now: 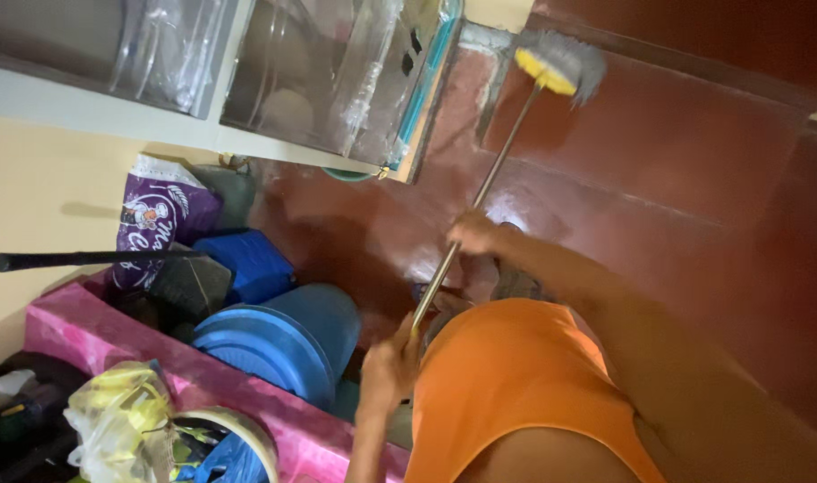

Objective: The person mops a reddish-brown tiled floor using a long-handled mop with a yellow and grey head. They move the mop back and forth across the floor, navigating around a pink-covered table with stacked plastic chairs, a green mat, and a glass display cabinet. The person continues mopping different sections of the room, including near a doorway and under the table.

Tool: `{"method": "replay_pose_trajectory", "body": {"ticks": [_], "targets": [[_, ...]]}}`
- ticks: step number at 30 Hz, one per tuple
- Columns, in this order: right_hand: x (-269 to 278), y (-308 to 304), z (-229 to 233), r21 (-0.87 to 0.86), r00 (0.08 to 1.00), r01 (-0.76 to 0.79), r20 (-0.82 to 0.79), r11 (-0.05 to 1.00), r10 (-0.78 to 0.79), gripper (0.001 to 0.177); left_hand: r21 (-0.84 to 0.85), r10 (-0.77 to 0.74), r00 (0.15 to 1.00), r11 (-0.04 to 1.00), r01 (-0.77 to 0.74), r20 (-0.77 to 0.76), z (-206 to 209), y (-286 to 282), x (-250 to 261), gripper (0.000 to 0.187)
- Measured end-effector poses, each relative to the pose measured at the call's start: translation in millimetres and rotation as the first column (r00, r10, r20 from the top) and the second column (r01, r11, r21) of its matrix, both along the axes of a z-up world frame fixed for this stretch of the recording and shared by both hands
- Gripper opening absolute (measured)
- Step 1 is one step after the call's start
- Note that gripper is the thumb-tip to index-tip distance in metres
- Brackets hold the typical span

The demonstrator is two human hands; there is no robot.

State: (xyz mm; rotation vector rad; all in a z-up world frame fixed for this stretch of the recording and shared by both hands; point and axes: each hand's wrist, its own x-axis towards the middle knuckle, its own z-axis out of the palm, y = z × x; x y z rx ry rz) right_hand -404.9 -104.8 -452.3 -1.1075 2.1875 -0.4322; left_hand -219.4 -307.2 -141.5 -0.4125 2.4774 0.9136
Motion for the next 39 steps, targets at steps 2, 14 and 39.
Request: {"method": "replay_pose_trajectory", "body": {"ticks": [2,14,39], "targets": [[-17,9,4,0.041,0.999,0.008,-0.049,0.999,-0.006,0.010,0.024,-0.013,0.998,1.000,0.014,-0.060,-12,8,-12,0.037],[73,-65,33,-0.035,0.998,0.033,0.055,0.999,-0.031,0.014,-0.157,-0.142,0.985,0.975,0.156,0.098,-6,-83,63,0.040],[-7,179,-18,-0.237,0.759,0.600,-0.133,0.764,-0.638,0.044,-0.116,-0.698,0.716,0.710,0.695,0.018,-19,90,-191,0.027]]}}
